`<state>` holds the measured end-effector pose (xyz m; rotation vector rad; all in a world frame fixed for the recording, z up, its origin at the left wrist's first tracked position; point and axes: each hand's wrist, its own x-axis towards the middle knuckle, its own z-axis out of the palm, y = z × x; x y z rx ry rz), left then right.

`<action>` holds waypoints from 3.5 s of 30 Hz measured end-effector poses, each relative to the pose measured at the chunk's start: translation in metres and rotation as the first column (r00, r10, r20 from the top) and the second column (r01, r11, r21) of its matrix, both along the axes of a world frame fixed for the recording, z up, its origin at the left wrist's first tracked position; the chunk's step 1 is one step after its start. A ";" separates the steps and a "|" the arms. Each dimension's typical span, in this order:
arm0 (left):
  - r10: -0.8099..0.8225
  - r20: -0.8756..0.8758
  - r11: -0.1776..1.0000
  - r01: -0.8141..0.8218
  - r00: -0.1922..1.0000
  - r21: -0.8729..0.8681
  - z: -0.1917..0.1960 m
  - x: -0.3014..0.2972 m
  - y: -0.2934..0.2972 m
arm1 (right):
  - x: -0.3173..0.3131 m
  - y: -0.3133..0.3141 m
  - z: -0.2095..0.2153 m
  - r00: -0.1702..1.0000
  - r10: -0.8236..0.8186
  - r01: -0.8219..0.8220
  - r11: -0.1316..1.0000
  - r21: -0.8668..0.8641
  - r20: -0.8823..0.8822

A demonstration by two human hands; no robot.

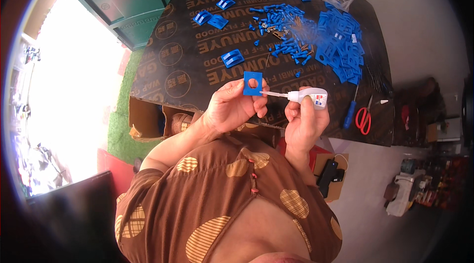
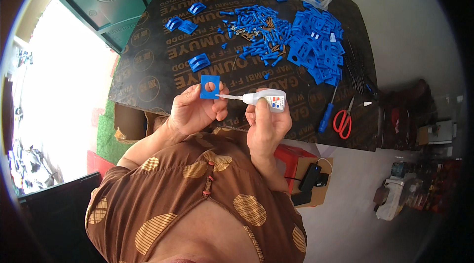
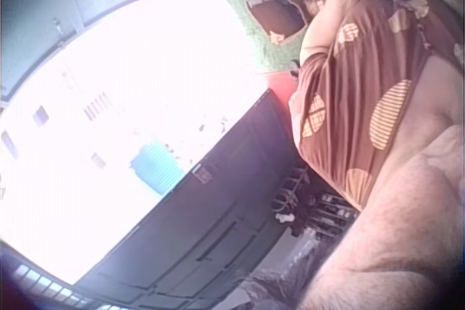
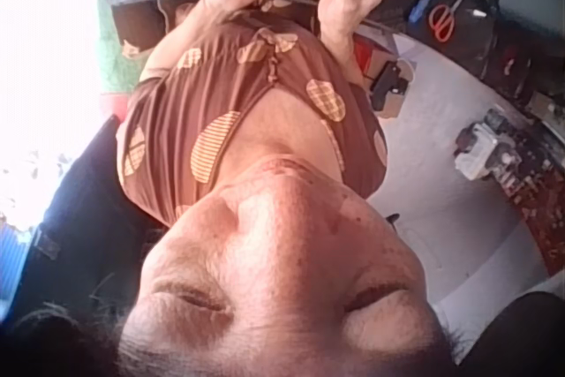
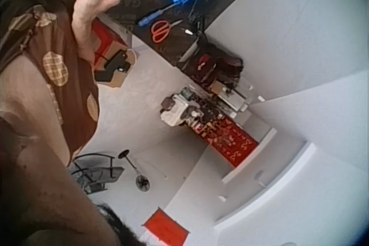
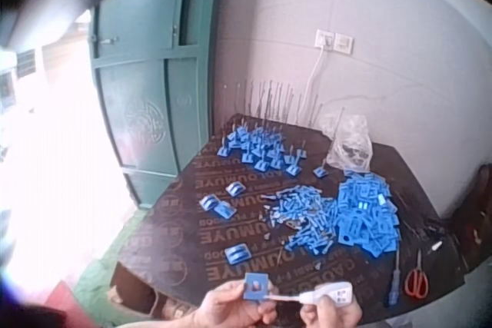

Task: The person assembles small stands by fitting wire pieces into plastic bases, dispensing adhesive from a glue bottle onto plastic plates, and pressing plastic pieces together by hand.

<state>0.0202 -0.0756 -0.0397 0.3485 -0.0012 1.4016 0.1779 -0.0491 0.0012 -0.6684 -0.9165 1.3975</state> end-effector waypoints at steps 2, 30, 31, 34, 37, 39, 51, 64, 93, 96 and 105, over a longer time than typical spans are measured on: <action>-0.005 -0.005 1.000 0.005 1.000 -0.010 0.000 0.000 0.000 | 0.000 0.000 -0.001 1.000 0.007 -0.007 1.000 0.024 -0.013; -0.009 0.011 1.000 0.009 1.000 -0.003 -0.002 -0.001 0.001 | -0.001 -0.007 0.001 0.959 -0.145 0.104 0.979 0.177 0.242; -0.009 0.010 1.000 0.009 1.000 -0.002 -0.002 -0.001 0.001 | 0.001 -0.007 0.000 0.960 -0.136 0.094 0.980 0.177 0.243; -0.010 0.004 1.000 0.010 1.000 -0.003 -0.001 0.000 0.000 | 0.000 -0.008 0.001 0.968 -0.122 0.088 0.984 0.157 0.221; -0.011 0.001 1.000 0.011 1.000 -0.007 -0.002 0.000 0.000 | -0.002 -0.008 0.002 0.975 -0.114 0.091 0.988 0.125 0.190; -0.011 0.002 1.000 0.011 1.000 -0.008 -0.002 0.000 0.000 | -0.001 -0.008 0.002 0.977 -0.110 0.089 0.989 0.115 0.183; -0.017 0.000 1.000 0.017 1.000 0.002 -0.003 -0.001 0.000 | 0.002 -0.006 -0.001 0.974 -0.110 0.088 0.989 0.119 0.196; -0.012 -0.002 1.000 0.012 1.000 -0.005 -0.002 0.000 0.001 | 0.000 -0.007 -0.001 0.971 -0.126 0.099 0.986 0.138 0.203; -0.067 -0.006 0.998 0.067 0.998 -0.012 -0.003 -0.002 0.002 | 0.009 0.018 -0.018 0.870 0.359 -0.377 0.926 0.013 -0.337; -0.094 -0.010 0.995 0.094 0.996 -0.013 -0.001 0.000 0.004 | 0.015 0.020 -0.025 0.880 0.362 -0.377 0.926 0.011 -0.306; -0.002 -0.111 0.998 -0.005 0.994 -0.060 0.002 0.001 -0.002 | 0.029 0.015 -0.020 0.902 0.310 -0.296 0.951 0.090 -0.301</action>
